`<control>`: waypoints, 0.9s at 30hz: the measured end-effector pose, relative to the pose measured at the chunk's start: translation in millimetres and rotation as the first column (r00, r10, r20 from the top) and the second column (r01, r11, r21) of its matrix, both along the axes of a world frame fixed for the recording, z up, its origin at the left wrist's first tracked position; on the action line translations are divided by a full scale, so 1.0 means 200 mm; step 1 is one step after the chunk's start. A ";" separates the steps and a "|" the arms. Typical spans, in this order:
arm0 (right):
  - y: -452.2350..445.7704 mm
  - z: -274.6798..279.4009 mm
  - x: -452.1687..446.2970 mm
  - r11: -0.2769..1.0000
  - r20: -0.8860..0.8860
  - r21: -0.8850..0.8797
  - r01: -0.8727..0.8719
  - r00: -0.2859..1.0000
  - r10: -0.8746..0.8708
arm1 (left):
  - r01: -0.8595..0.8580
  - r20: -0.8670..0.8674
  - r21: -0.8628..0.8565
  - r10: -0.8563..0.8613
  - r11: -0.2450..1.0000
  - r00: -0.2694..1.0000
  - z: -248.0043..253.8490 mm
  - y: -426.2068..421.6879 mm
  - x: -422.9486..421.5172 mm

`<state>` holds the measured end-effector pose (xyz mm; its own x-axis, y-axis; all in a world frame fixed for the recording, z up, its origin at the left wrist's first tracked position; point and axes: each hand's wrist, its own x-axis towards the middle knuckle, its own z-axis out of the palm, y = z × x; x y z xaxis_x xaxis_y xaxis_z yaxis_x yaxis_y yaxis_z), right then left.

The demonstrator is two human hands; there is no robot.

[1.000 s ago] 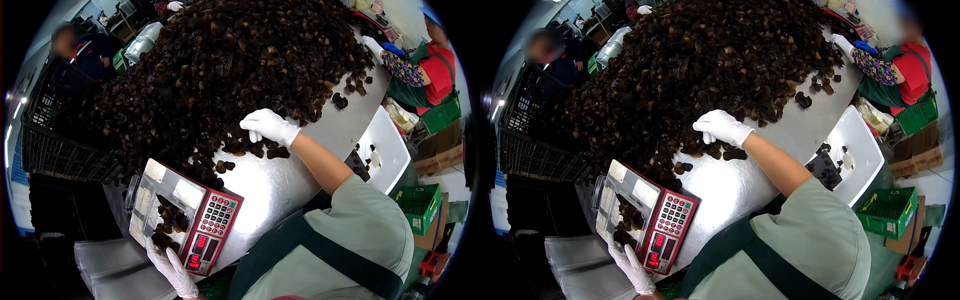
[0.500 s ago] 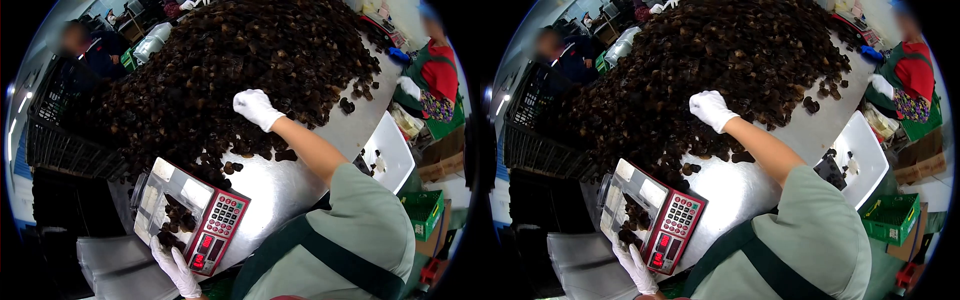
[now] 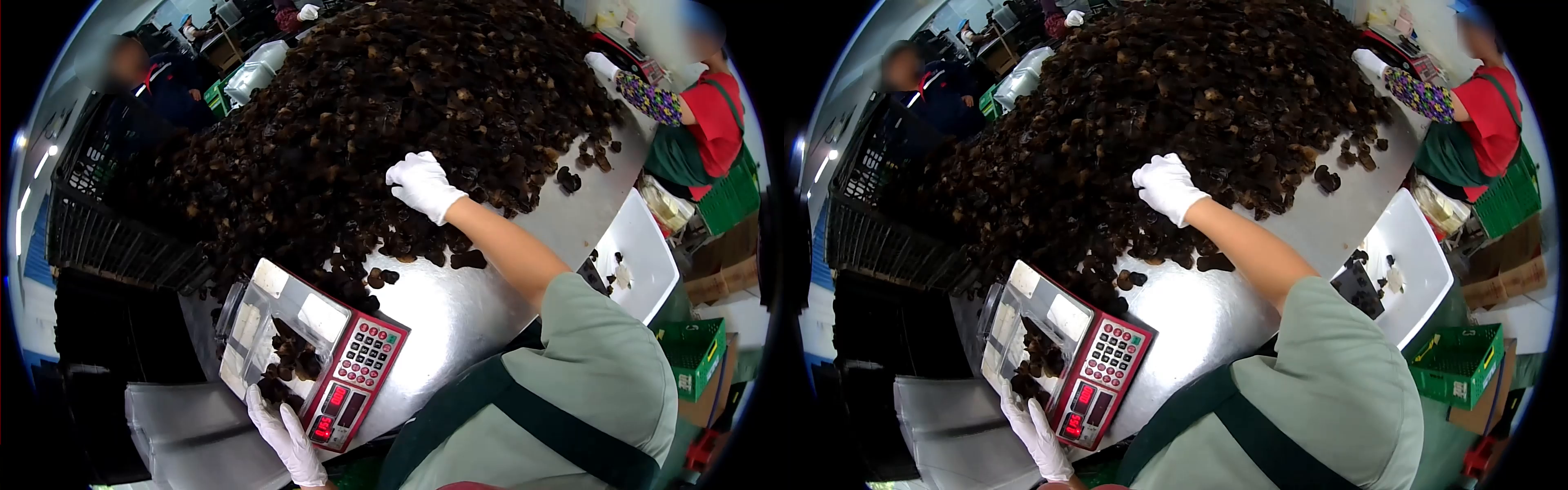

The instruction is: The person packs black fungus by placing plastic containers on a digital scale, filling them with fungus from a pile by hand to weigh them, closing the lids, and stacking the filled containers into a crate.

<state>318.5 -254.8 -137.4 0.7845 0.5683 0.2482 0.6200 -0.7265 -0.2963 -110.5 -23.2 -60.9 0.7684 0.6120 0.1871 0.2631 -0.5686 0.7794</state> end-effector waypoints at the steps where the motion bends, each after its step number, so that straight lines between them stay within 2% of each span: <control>1: -0.04 -0.01 -0.02 0.979 0.038 0.200 -0.040 0.999 0.033 | -0.004 0.001 0.000 0.004 1.000 1.000 0.00 0.01 0.00; 3: -0.10 0.02 -0.13 0.870 -0.081 0.492 0.034 0.997 0.007 | 0.024 -0.023 0.031 -0.023 0.999 0.999 -0.02 0.03 -0.01; 5: -0.17 0.07 -0.21 0.701 -0.224 0.711 0.060 0.964 0.145 | 0.016 -0.043 0.045 -0.014 0.999 0.999 -0.01 0.03 -0.01; 6: -0.19 0.08 -0.25 0.636 -0.211 0.770 0.058 0.963 0.169 | 0.009 -0.062 0.061 -0.005 0.998 0.998 -0.01 0.03 -0.01; 7: -0.22 0.09 -0.29 0.584 -0.170 0.812 0.023 0.965 0.199 | 0.023 -0.065 0.058 -0.019 0.998 0.998 -0.02 0.05 -0.02; 9: -0.27 0.12 -0.35 0.581 -0.075 0.812 -0.056 0.977 0.199 | 0.048 -0.089 0.112 -0.038 0.993 0.995 -0.02 0.06 -0.02; 11: -0.32 0.15 -0.39 0.597 -0.067 0.799 -0.070 0.977 0.204 | 0.056 -0.096 0.101 -0.046 0.993 0.994 -0.01 0.05 -0.02; 13: -0.34 0.16 -0.42 0.570 -0.052 0.816 -0.095 0.970 0.237 | -0.022 -0.106 0.017 0.023 1.000 0.994 0.04 -0.03 0.01; 14: -0.34 0.14 -0.44 0.487 -0.168 0.873 0.003 0.941 0.295 | -0.019 -0.107 0.016 0.021 1.000 0.994 0.04 -0.03 0.01; 15: -0.35 0.14 -0.45 0.488 -0.168 0.873 0.005 0.942 0.291 | -0.008 -0.096 0.020 0.010 1.000 0.995 0.04 -0.03 0.01; 17: -0.37 0.18 -0.49 0.304 -0.430 0.900 0.313 0.754 0.496 | 0.011 -0.086 0.018 -0.010 1.000 0.996 0.03 -0.01 0.00; 19: -0.41 0.18 -0.51 0.307 -0.468 0.882 0.356 0.728 0.501 | 0.077 -0.136 0.246 -0.044 0.966 0.990 0.06 0.01 0.00; 20: -0.42 0.14 -0.51 0.289 -0.467 0.884 0.368 0.731 0.498 | 0.049 -0.076 0.322 -0.026 0.946 0.997 0.05 -0.01 0.00; 21: -0.43 0.13 -0.51 0.271 -0.466 0.885 0.380 0.733 0.496 | 0.057 -0.078 0.320 -0.033 0.946 0.996 0.04 0.00 0.00; 23: -0.47 0.15 -0.54 0.274 -0.490 0.872 0.406 0.710 0.506 | 0.039 -0.103 0.133 -0.025 0.990 0.994 0.01 0.02 0.00; 25: -0.49 0.11 -0.52 0.291 -0.530 0.847 0.445 0.670 0.519 | 0.039 -0.092 0.137 -0.027 0.990 0.995 0.01 0.01 0.01; 27: -0.54 0.12 -0.54 0.562 -0.619 0.702 0.439 0.765 0.176 | 0.031 -0.086 0.142 -0.019 0.989 0.996 0.02 0.00 0.01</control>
